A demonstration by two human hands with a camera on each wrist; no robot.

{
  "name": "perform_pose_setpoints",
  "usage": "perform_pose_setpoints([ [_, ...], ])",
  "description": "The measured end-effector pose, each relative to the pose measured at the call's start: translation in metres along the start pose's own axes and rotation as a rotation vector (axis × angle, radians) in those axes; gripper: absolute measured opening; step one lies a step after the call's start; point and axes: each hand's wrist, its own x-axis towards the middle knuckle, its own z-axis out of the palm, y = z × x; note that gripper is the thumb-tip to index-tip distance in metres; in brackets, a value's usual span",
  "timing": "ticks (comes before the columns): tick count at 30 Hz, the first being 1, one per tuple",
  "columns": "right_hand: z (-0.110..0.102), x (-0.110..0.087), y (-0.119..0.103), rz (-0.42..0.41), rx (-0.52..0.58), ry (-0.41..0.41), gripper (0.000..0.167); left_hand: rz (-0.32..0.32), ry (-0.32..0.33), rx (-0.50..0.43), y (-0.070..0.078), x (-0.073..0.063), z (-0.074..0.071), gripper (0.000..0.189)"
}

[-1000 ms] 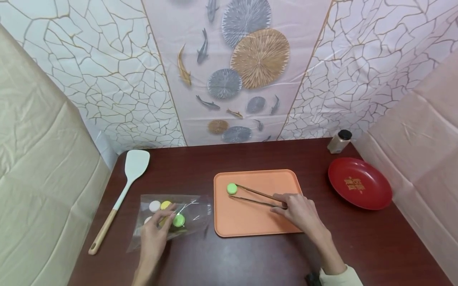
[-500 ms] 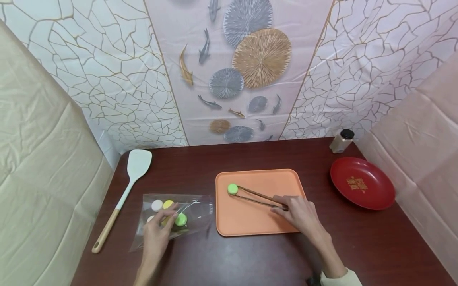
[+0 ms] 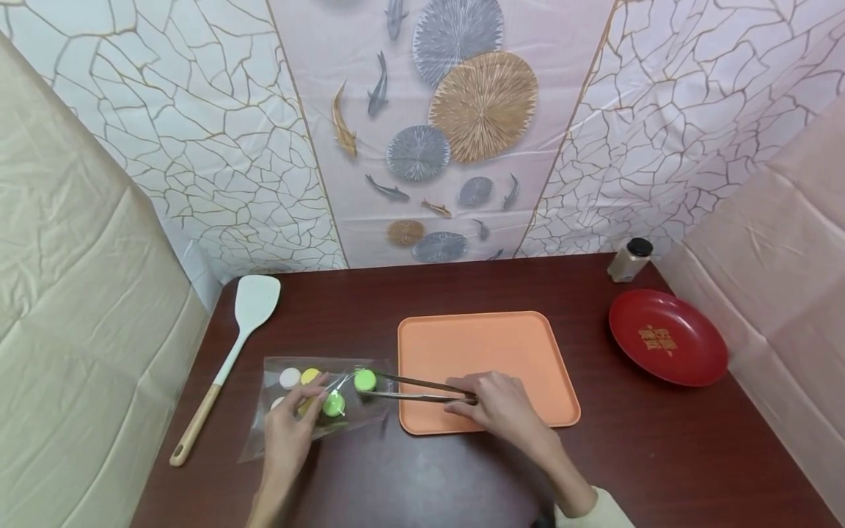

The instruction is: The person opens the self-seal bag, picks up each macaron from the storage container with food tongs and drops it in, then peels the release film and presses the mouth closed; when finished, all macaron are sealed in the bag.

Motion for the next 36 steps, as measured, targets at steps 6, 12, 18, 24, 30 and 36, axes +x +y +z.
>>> perform_pose_setpoints([
  [6, 0.017, 0.02, -0.024, -0.018, -0.03, 0.006, 0.025, 0.013, 0.002, -0.022, -0.001, 0.0, 0.0, 0.01],
  [12, 0.03, 0.034, -0.036, -0.051, -0.053, 0.01, 0.023, 0.005, 0.0, -0.04, -0.001, 0.001, 0.0, 0.009],
  [18, 0.041, 0.039, -0.039, -0.066, -0.067, 0.035, 0.022, 0.002, -0.004, -0.041, -0.002, 0.001, 0.0, 0.01],
  [24, 0.046, 0.04, -0.039, -0.059, -0.076, 0.046, 0.022, 0.023, -0.003, -0.033, -0.003, 0.001, 0.0, 0.008],
  [30, 0.021, 0.023, -0.033, 0.006, -0.017, -0.014, 0.026, 0.017, -0.004, -0.033, -0.003, 0.001, 0.0, 0.008],
  [36, -0.029, -0.018, -0.006, 0.112, 0.046, -0.008, 0.026, 0.0, -0.016, -0.012, -0.003, 0.001, 0.001, 0.009],
])
